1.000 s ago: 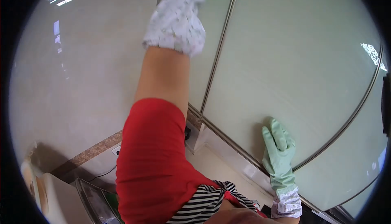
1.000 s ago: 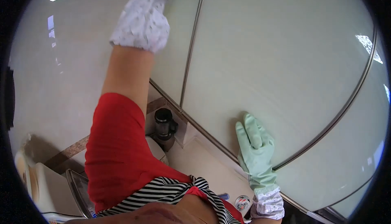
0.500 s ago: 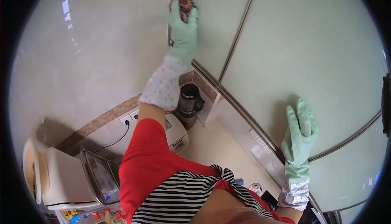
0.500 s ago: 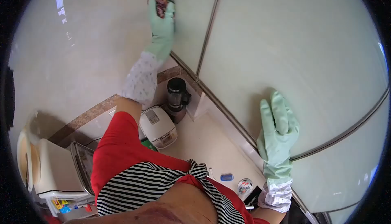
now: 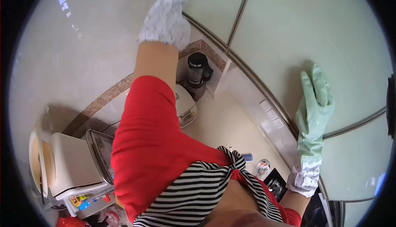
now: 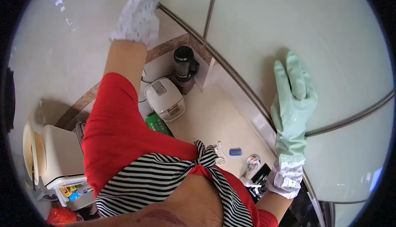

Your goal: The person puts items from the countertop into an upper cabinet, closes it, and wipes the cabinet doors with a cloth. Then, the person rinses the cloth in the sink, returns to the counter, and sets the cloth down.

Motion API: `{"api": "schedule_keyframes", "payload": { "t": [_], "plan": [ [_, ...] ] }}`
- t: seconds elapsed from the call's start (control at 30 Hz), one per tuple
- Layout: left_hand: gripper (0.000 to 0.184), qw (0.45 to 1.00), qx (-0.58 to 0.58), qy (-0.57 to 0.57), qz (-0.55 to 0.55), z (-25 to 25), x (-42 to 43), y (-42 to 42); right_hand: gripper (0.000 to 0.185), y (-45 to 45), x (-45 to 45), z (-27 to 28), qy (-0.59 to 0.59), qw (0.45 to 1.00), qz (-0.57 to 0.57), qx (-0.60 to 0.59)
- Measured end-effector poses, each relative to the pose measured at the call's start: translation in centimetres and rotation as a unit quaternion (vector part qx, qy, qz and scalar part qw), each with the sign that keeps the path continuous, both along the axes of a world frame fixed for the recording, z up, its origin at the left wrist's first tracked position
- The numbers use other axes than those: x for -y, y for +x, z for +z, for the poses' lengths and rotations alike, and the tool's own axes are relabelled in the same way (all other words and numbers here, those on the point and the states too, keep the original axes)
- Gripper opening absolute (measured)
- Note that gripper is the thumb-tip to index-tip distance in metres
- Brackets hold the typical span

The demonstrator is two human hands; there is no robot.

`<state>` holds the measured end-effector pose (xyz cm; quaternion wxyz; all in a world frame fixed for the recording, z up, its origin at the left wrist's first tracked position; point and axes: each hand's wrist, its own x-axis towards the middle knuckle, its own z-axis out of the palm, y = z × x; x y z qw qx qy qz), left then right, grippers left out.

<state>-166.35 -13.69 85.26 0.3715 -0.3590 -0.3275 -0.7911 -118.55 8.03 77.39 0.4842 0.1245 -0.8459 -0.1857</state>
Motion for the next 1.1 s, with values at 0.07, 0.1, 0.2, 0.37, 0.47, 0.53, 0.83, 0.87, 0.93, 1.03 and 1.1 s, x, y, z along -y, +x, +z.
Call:
{"api": "schedule_keyframes", "payload": {
  "t": [0.07,0.1,0.2,0.37,0.47,0.53,0.83,0.87,0.93,1.03,1.1],
  "plan": [
    [0.058,0.982,0.169,-0.057,-0.065,-6.8,1.1,4.4,0.059,0.0,-0.3,-0.1,0.017,1.000,0.002,-0.004],
    [0.060,0.959,0.254,-0.084,-0.092,-9.6,1.0,5.0,0.056,0.1,-0.2,-0.1,0.021,1.000,-0.006,-0.003],
    [0.044,0.958,0.282,0.033,-0.025,-17.2,-1.6,4.0,0.053,-0.2,-0.4,-0.2,0.022,1.000,-0.018,-0.010],
    [0.052,0.948,0.302,0.016,-0.101,-19.4,-4.2,16.6,0.052,-0.1,-0.5,0.1,0.033,0.999,-0.031,-0.004],
    [0.037,0.907,0.333,0.007,-0.259,-21.0,-3.3,23.0,0.049,0.1,-0.4,0.1,0.030,0.998,-0.051,0.008],
    [0.028,0.863,0.399,-0.018,-0.309,-23.5,-2.0,22.8,0.050,0.1,-0.6,0.0,0.018,0.999,-0.045,0.016],
    [0.018,0.884,0.374,0.041,-0.276,-23.2,0.1,5.1,0.046,5.1,4.2,0.0,-0.057,0.993,0.004,0.104],
    [0.020,0.903,0.364,0.048,-0.223,-22.0,-1.1,6.9,0.043,6.3,4.8,-0.8,-0.058,0.991,0.015,0.119],
    [0.035,0.904,0.383,0.062,-0.179,-20.9,-3.9,15.8,0.038,9.1,5.3,-2.6,-0.065,0.989,0.004,0.129],
    [0.051,0.907,0.373,0.046,-0.188,-21.5,-6.5,25.8,0.051,14.1,6.5,-4.5,-0.197,0.961,-0.056,0.188],
    [0.061,0.896,0.369,-0.040,-0.245,-22.4,-7.3,31.6,0.049,16.0,6.0,-6.3,-0.249,0.951,-0.073,0.167]
  ]
}}
